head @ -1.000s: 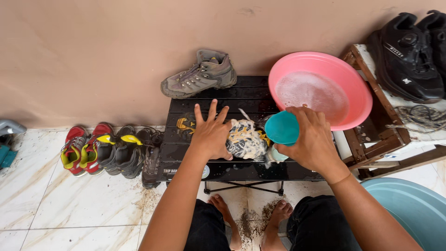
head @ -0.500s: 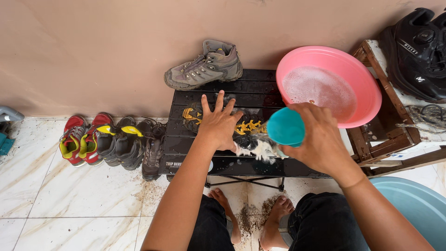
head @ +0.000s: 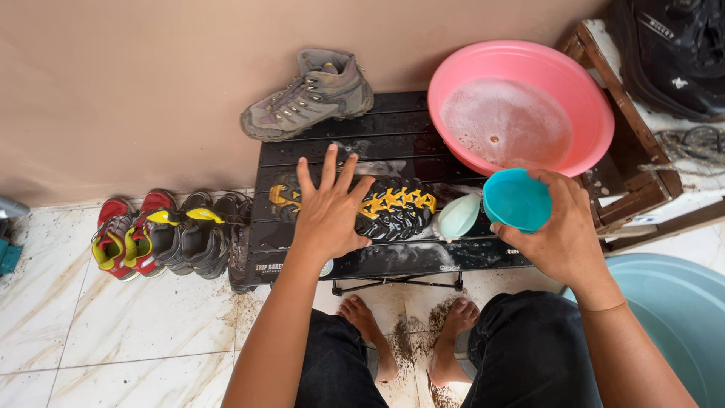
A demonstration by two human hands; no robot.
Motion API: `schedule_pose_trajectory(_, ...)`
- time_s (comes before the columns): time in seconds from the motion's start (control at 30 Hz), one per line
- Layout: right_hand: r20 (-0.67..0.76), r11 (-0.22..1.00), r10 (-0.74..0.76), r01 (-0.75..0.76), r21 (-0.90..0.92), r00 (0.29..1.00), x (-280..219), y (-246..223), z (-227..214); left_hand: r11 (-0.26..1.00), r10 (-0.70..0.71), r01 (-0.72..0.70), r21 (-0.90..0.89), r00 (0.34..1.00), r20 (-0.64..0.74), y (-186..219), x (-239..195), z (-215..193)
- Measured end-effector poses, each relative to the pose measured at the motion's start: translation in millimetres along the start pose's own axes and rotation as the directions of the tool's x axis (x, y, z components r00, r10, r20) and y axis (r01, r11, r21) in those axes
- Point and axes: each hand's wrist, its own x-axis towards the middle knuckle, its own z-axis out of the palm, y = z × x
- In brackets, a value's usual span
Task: The person removes the laces from a pair of hiking boots and places them aside. They then pour soapy water from a cup onto the boots and scrub the exterior with a bar of soap, focusing on the laces and sides.
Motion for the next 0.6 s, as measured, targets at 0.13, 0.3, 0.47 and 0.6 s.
schedule_pose_trajectory(0.13, 0.047, 0.990, 0.139, -0.139, 0.006, 0.989, -16.4, 14.7, -4.0, 1.000, 0.019, -0.019, -0.010, 0.999, -0.042, 5.4, -8.6, -0.6)
schedule_pose_trajectory(0.3, 0.078, 0.986, 0.164, -0.165, 0.014, 0.983, -29.5, 26.4, 4.4, 1.000, -0.016, 0.017, 0.009, 0.990, -0.143, 14.0, -20.4, -0.9)
schedule_pose_trajectory(0.47, 0.088, 0.972, 0.197, -0.183, -0.149, 0.976, -20.1, 24.7, 26.7, 0.999, -0.002, -0.005, -0.044, 0.986, -0.165, 7.2, -32.6, -6.8)
schedule_pose_trajectory(0.6, 0.071, 0.973, 0.121, -0.104, -0.205, 0.990, -20.5, 18.5, 32.9, 0.964, -0.032, -0.037, -0.262, 0.966, -0.255, -15.8, -43.3, -8.7)
